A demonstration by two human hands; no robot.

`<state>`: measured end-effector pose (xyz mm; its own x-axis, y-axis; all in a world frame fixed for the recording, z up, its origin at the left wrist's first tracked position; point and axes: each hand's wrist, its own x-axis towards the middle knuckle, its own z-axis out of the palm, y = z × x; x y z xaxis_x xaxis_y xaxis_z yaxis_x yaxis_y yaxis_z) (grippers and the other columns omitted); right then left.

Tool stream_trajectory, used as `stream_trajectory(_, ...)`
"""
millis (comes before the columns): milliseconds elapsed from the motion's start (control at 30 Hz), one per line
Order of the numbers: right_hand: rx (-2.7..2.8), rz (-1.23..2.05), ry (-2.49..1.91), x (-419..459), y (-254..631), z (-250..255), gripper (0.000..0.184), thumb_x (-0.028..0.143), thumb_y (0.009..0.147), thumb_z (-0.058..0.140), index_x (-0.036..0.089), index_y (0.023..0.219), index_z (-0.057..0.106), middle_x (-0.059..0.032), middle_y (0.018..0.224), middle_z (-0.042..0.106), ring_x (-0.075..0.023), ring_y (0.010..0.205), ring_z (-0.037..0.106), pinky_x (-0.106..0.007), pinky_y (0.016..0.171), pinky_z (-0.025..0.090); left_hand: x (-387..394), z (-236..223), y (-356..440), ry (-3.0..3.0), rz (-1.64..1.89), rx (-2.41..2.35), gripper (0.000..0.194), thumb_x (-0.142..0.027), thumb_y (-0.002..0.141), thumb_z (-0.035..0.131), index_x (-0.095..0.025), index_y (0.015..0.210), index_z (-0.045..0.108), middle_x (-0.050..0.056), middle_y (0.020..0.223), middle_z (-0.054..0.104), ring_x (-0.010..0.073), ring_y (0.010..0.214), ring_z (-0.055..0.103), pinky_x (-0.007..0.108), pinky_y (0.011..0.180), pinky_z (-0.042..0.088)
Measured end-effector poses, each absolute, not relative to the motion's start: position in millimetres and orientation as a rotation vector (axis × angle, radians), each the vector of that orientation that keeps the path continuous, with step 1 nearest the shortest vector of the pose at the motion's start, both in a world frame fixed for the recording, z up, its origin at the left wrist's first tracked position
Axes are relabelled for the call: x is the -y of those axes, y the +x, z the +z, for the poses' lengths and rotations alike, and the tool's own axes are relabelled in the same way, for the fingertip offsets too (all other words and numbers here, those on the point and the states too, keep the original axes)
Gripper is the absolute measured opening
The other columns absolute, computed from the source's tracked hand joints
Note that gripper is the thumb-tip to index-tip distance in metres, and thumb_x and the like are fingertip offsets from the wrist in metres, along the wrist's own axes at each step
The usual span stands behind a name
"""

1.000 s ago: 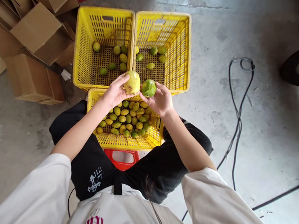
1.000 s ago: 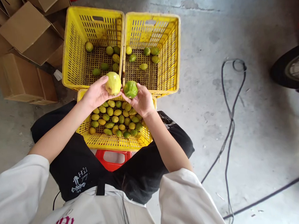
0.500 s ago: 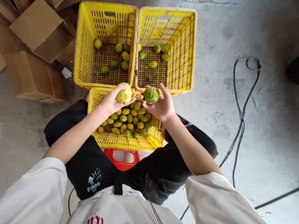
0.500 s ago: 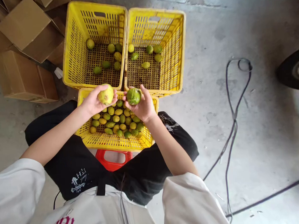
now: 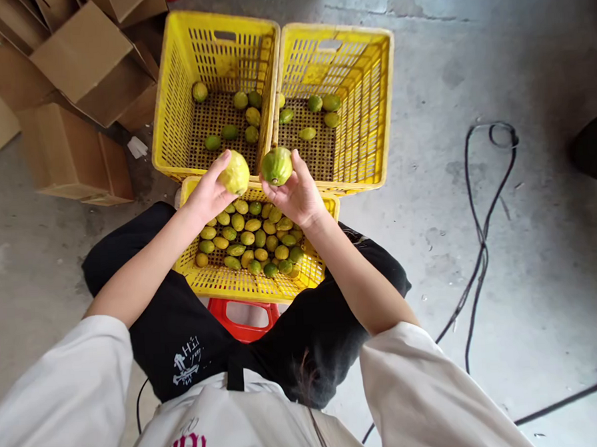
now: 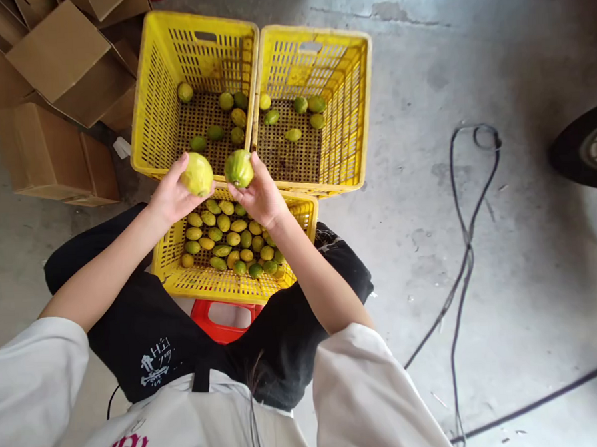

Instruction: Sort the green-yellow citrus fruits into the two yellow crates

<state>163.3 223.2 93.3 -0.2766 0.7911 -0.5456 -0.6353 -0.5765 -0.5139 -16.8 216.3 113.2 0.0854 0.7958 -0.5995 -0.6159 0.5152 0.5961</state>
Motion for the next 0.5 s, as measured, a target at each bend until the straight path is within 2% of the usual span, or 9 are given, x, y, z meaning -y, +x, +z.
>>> stream_trajectory(67,0.228,2.005,-0.969,-219,155,89,0.021,0.047,0.100,0.063,0.027,0.095,0.066,0.0009,0.094,0.076,-0.0127,0.082,0.071,-0.022,0.066,0.063,-210,110,-19,0.191,1.011,-1.052,0.012,-0.032,0.096,0.067,-0.021,0.099,0.065,-0.002,0.080,0.069,0.0121,0.074,0.071,0.024,0.077,0.060)
stream_trajectory(133,0.235,2.056,-0.958,-215,152,84,0.026,0.053,0.095,0.068,0.027,0.091,0.066,0.0002,0.087,0.075,-0.0142,0.080,0.071,-0.023,0.064,0.063,-206,110,-18,0.158,0.945,-1.064,0.017,-0.034,0.093,0.071,-0.020,0.102,0.066,0.000,0.081,0.072,0.0162,0.080,0.074,0.028,0.082,0.062)
stream_trajectory(233,0.226,2.092,-0.954,-211,158,80,0.032,0.058,0.090,0.072,0.026,0.093,0.066,-0.0020,0.085,0.074,-0.0178,0.087,0.073,-0.027,0.068,0.065,-206,113,-13,0.113,0.915,-1.065,0.019,-0.034,0.094,0.069,-0.018,0.105,0.067,0.003,0.083,0.074,0.0194,0.084,0.076,0.031,0.083,0.063)
stream_trajectory(400,0.242,2.014,-0.972,-216,180,88,0.031,0.058,0.091,0.067,0.029,0.100,0.064,-0.0025,0.103,0.074,-0.0196,0.103,0.072,-0.029,0.074,0.067,-222,126,4,0.040,0.971,-1.042,0.017,-0.033,0.099,0.064,-0.019,0.108,0.066,0.001,0.081,0.072,0.0154,0.080,0.077,0.027,0.080,0.063)
stream_trajectory(500,0.311,1.960,-0.910,-219,194,95,0.030,0.059,0.092,0.062,0.032,0.105,0.064,-0.0015,0.109,0.074,-0.0208,0.112,0.070,-0.034,0.082,0.068,-232,134,18,0.065,0.968,-1.027,0.023,-0.039,0.101,0.061,-0.018,0.109,0.065,0.002,0.082,0.072,0.0163,0.083,0.077,0.026,0.080,0.063)
